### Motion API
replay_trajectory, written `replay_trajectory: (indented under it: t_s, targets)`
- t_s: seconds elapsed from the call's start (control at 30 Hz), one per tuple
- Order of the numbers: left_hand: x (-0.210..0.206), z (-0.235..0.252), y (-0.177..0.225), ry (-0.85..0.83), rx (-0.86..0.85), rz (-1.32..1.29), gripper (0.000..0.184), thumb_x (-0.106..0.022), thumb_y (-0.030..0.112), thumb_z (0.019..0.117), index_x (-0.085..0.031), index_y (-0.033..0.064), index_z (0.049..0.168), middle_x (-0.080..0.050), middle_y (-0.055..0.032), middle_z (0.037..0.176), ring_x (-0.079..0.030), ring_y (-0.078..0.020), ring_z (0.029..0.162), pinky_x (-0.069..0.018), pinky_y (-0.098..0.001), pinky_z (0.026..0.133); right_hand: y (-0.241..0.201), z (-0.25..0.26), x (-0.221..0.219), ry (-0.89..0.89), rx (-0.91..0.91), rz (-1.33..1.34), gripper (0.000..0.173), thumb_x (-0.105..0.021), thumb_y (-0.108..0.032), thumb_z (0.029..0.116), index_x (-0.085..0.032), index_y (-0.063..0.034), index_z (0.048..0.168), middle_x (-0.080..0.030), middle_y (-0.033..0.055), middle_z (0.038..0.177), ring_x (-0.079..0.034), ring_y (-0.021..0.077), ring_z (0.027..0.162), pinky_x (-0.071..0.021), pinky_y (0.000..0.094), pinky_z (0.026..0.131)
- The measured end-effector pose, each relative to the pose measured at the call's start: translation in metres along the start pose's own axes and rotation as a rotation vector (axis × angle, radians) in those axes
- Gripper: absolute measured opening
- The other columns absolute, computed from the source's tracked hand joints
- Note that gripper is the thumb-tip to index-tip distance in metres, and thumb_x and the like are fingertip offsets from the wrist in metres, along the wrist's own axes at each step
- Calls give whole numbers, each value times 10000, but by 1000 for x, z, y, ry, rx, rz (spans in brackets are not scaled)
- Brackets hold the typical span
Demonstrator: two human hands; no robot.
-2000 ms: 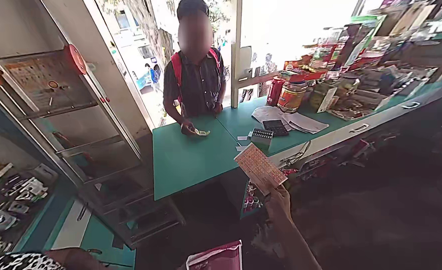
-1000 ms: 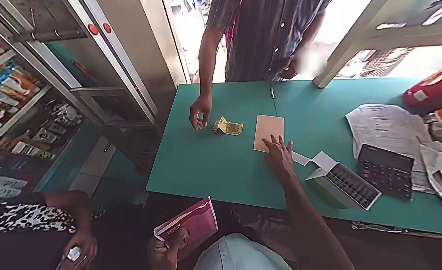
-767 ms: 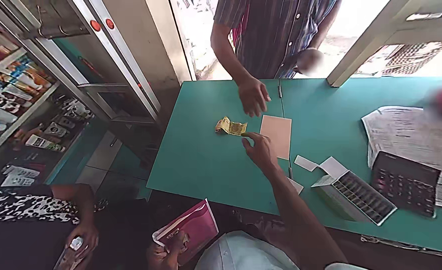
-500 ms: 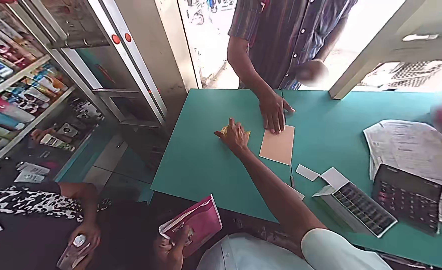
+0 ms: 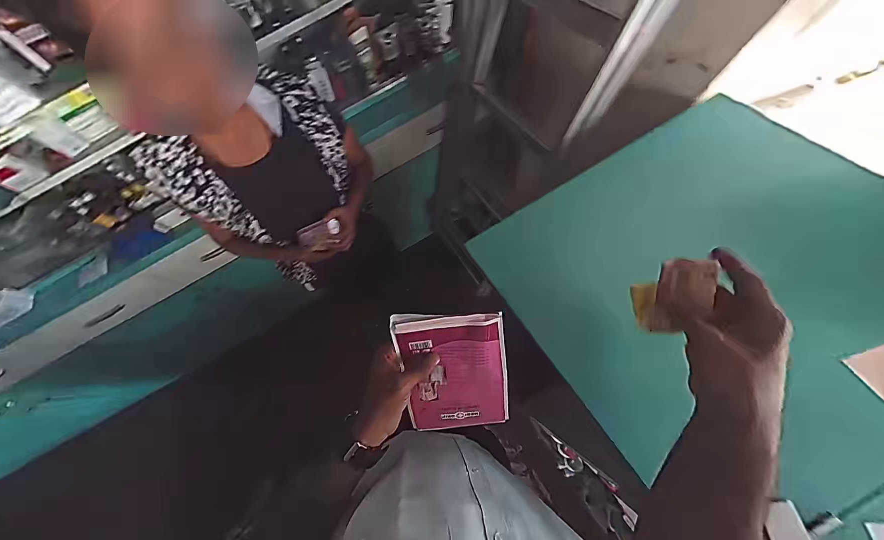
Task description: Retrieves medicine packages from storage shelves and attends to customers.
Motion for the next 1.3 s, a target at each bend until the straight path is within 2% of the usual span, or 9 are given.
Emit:
replay_trajectory:
  t_s: [0.1,0.3,0.43,0.63,0.77,0.9,1.03,1.17,1.3]
  targets:
    - [50,-10,10,55,-56,-71,206,-679,-65,886,-667,-9,1084,-760,-72,962,-738,-140,896,-625,-333,845,-43,-54,-73,-188,24,475,263,-745,-146,889,-707,-159,1149,-743,-67,1041,-705,72,925,-612,277,832]
    - [213,-61,34,214,-315,-170,325,-766,26,854,-690,101,1161,-762,-39,1052,-736,-138,963,-622,-347,881,-99,-143,-292,-646,-278,978,222,-743,-87,825,-733,-158,1035,-744,14,904,-710,98,783,-619,307,724]
    - [353,-127,80,344,-609,73,296,-778,154,888,-735,268,1157,-770,93,1053,-725,-27,943,-610,-222,854,-158,-202,-444,-921,-392,1068,317,-679,-3,837,-657,-101,1138,-740,75,963,-726,154,832,-625,350,756]
    - [523,-221,121,771,-742,136,274,-751,121,913,-732,247,1155,-760,110,1067,-718,-23,940,-615,-232,845,-249,-303,-641,-1316,-317,819,667,-710,-84,844,-460,-186,1454,-690,18,1099,-699,126,861,-621,323,748]
    - [610,-247,99,1065,-726,11,211,-713,5,890,-713,103,1076,-770,52,971,-732,-61,874,-631,-284,819,-271,-362,-757,-1500,-216,612,212,-629,-93,897,-766,-216,1002,-727,-43,993,-673,47,847,-585,240,739]
    - [695,-261,89,1201,-737,-127,208,-710,2,899,-707,81,1091,-769,9,955,-732,-93,836,-634,-313,783,-291,-419,-878,-1662,-228,543,217,-603,-48,870,-782,-165,905,-752,-8,935,-700,86,829,-606,287,744]
    - [797,-261,107,1265,-727,-189,189,-687,-2,923,-684,20,1111,-770,-48,960,-744,-140,846,-639,-352,794,-324,-474,-1009,-1768,227,444,156,-652,-126,931,-782,-143,1017,-764,-25,1068,-701,96,1006,-587,295,891]
    - [902,-259,147,1404,-741,-298,142,-655,79,956,-684,42,1089,-769,-34,911,-741,-118,795,-638,-328,748,-394,-552,-1114,-1970,529,341,417,-771,-453,851,-739,-132,1115,-735,-94,997,-676,-17,835,-597,226,725]
    - [982,-294,184,1641,-721,-182,238,-732,301,929,-735,93,1045,-763,17,900,-721,-75,788,-622,-281,748,-443,-657,-1198,-2157,849,473,199,-763,-279,856,-750,-118,972,-748,-72,923,-684,-55,863,-591,175,767]
Point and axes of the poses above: each hand's wrist, its own z-axis towards the middle knuckle, its own x-axis out of the back of the hand, y = z × x, the point moved 5 cm from there along z, towards the middle knuckle
